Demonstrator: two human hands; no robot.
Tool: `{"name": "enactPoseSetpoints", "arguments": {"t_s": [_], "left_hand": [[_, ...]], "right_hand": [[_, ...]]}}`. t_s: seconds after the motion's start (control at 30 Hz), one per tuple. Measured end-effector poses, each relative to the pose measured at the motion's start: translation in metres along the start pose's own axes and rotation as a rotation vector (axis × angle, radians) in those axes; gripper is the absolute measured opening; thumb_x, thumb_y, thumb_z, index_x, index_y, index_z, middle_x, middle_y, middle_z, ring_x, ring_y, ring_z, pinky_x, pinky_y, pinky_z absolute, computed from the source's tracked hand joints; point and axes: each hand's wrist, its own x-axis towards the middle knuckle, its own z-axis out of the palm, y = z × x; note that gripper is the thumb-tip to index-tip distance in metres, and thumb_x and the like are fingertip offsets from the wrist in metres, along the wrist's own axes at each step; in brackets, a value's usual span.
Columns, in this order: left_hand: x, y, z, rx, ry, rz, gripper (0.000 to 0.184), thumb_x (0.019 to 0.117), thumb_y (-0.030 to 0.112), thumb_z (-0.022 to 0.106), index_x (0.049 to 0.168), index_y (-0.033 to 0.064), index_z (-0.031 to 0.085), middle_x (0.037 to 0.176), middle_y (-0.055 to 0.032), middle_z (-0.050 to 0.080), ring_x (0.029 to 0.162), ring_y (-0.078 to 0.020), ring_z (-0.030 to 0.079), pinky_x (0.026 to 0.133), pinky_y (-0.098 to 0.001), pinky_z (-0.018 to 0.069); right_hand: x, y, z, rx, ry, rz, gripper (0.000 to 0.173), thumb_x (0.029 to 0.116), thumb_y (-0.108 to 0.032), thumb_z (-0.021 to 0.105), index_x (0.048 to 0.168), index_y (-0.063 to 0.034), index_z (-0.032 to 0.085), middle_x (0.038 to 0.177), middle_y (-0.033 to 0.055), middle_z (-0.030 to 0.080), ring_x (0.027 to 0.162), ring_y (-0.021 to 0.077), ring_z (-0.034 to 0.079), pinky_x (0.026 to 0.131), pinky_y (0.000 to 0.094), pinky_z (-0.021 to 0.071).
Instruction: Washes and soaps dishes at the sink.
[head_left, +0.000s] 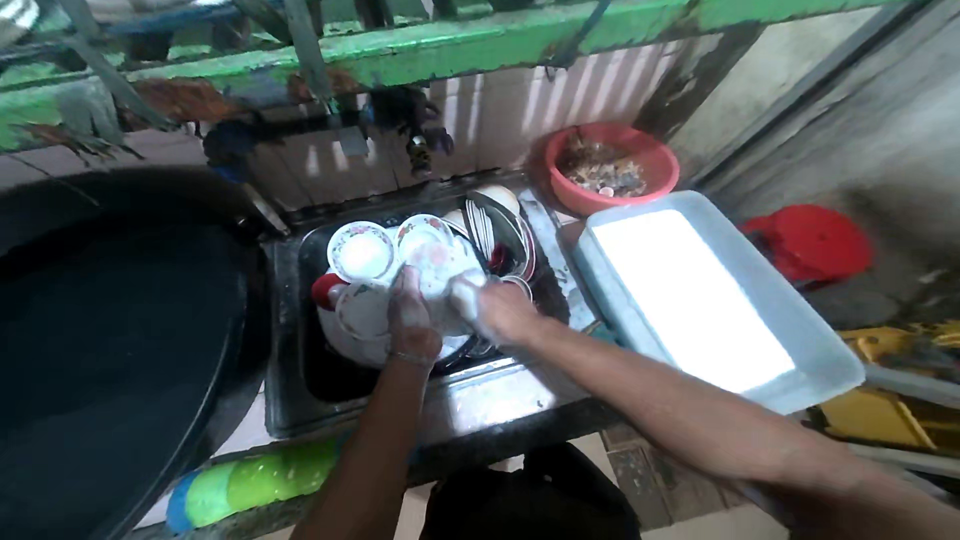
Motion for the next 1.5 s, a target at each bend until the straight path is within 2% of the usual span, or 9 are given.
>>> {"name": "enactPoseSetpoints", "arguments": {"t_s": [0.1, 0.3, 0.43, 0.63, 0.93, 1.03, 1.2, 1.37, 1.5], "left_hand": [[-0.018, -0.025, 0.012, 0.061, -0.033, 0.016, 0.040, 0.1105, 0.038, 0.043, 0.120, 0.0047, 0.062, 0.097, -0.0076, 0.067, 0.087, -0.0148, 0.067, 0.079, -0.0384, 0.0591], [0.028, -0.050, -0.014, 0.202, 0.216, 0.019, 0.055, 0.1113, 0.050, 0.031, 0.138, 0.0080, 0.055, 0.114, -0.0107, 0.064, 0.096, -0.0168, 0.063, 0.085, -0.0407, 0.0556], [0.040, -0.059, -0.009, -0.062, 0.190, -0.148, 0.055, 0.1092, 0.056, 0.033, 0.145, 0.0145, 0.044, 0.119, -0.0095, 0.056, 0.101, -0.0220, 0.060, 0.088, -0.0510, 0.0538], [0.026, -0.138, 0.048, 1.236, -0.478, 0.011, 0.037, 0.1026, 0.014, 0.055, 0.134, -0.0032, 0.061, 0.134, -0.0243, 0.062, 0.128, -0.0382, 0.058, 0.108, -0.0570, 0.0453], [0.022, -0.153, 0.108, 1.720, -0.418, -0.099, 0.043, 0.0996, 0.014, 0.059, 0.138, -0.0056, 0.052, 0.140, -0.0267, 0.055, 0.117, -0.0421, 0.064, 0.093, -0.0572, 0.0557], [0.011, -0.129, 0.098, 1.723, -0.362, 0.044, 0.037, 0.1060, 0.018, 0.049, 0.134, -0.0051, 0.058, 0.138, -0.0257, 0.058, 0.123, -0.0404, 0.062, 0.099, -0.0550, 0.0531], [-0.017, -0.067, 0.095, 1.323, -0.210, 0.166, 0.038, 0.1118, 0.020, 0.040, 0.132, -0.0060, 0.060, 0.122, -0.0301, 0.066, 0.113, -0.0452, 0.066, 0.099, -0.0592, 0.0513], [-0.030, -0.045, 0.107, 1.032, -0.178, 0.444, 0.038, 0.1112, 0.016, 0.039, 0.123, -0.0089, 0.066, 0.115, -0.0301, 0.068, 0.111, -0.0440, 0.066, 0.099, -0.0598, 0.0490], [-0.018, -0.022, 0.096, 1.003, -0.129, 0.462, 0.026, 0.1003, 0.005, 0.057, 0.117, -0.0120, 0.067, 0.117, -0.0329, 0.066, 0.114, -0.0456, 0.064, 0.102, -0.0586, 0.0470]], "right_hand": [[0.020, 0.004, -0.010, 0.037, 0.095, 0.221, 0.057, 0.0991, -0.033, 0.061, 0.149, -0.0087, 0.048, 0.123, 0.0260, 0.066, 0.108, 0.0456, 0.067, 0.086, 0.0646, 0.0541], [-0.003, -0.018, 0.034, 0.130, -0.171, 0.176, 0.045, 0.1005, -0.031, 0.060, 0.138, -0.0057, 0.059, 0.121, 0.0224, 0.068, 0.106, 0.0417, 0.068, 0.086, 0.0641, 0.0553], [-0.033, 0.034, 0.026, 0.382, 0.058, 0.217, 0.045, 0.0877, -0.023, 0.077, 0.126, -0.0026, 0.066, 0.114, 0.0235, 0.070, 0.106, 0.0415, 0.068, 0.090, 0.0646, 0.0539], [-0.073, 0.123, -0.060, 0.470, 0.427, 0.488, 0.044, 0.1008, -0.048, 0.059, 0.125, -0.0118, 0.064, 0.104, 0.0148, 0.070, 0.095, 0.0320, 0.069, 0.083, 0.0603, 0.0554], [-0.092, 0.285, -0.055, 0.042, 0.372, 0.837, 0.050, 0.0989, -0.048, 0.061, 0.132, -0.0098, 0.062, 0.138, 0.0303, 0.055, 0.120, 0.0526, 0.059, 0.084, 0.0728, 0.0515], [-0.095, 0.278, -0.043, 0.104, 0.205, 0.954, 0.052, 0.0982, -0.038, 0.062, 0.137, -0.0032, 0.057, 0.126, 0.0332, 0.062, 0.114, 0.0520, 0.063, 0.086, 0.0709, 0.0511], [-0.076, 0.227, -0.066, 0.672, 0.468, 0.487, 0.038, 0.0956, -0.021, 0.071, 0.129, -0.0062, 0.063, 0.112, 0.0189, 0.069, 0.097, 0.0320, 0.069, 0.086, 0.0576, 0.0571], [-0.006, 0.132, -0.090, 0.347, 0.399, 0.201, 0.044, 0.0958, -0.024, 0.069, 0.136, -0.0064, 0.061, 0.126, 0.0224, 0.066, 0.117, 0.0390, 0.065, 0.099, 0.0630, 0.0508], [-0.010, 0.045, -0.066, 0.129, 0.382, 0.072, 0.039, 0.0981, -0.030, 0.066, 0.128, -0.0054, 0.065, 0.124, 0.0218, 0.067, 0.111, 0.0403, 0.067, 0.087, 0.0614, 0.0555]]}}
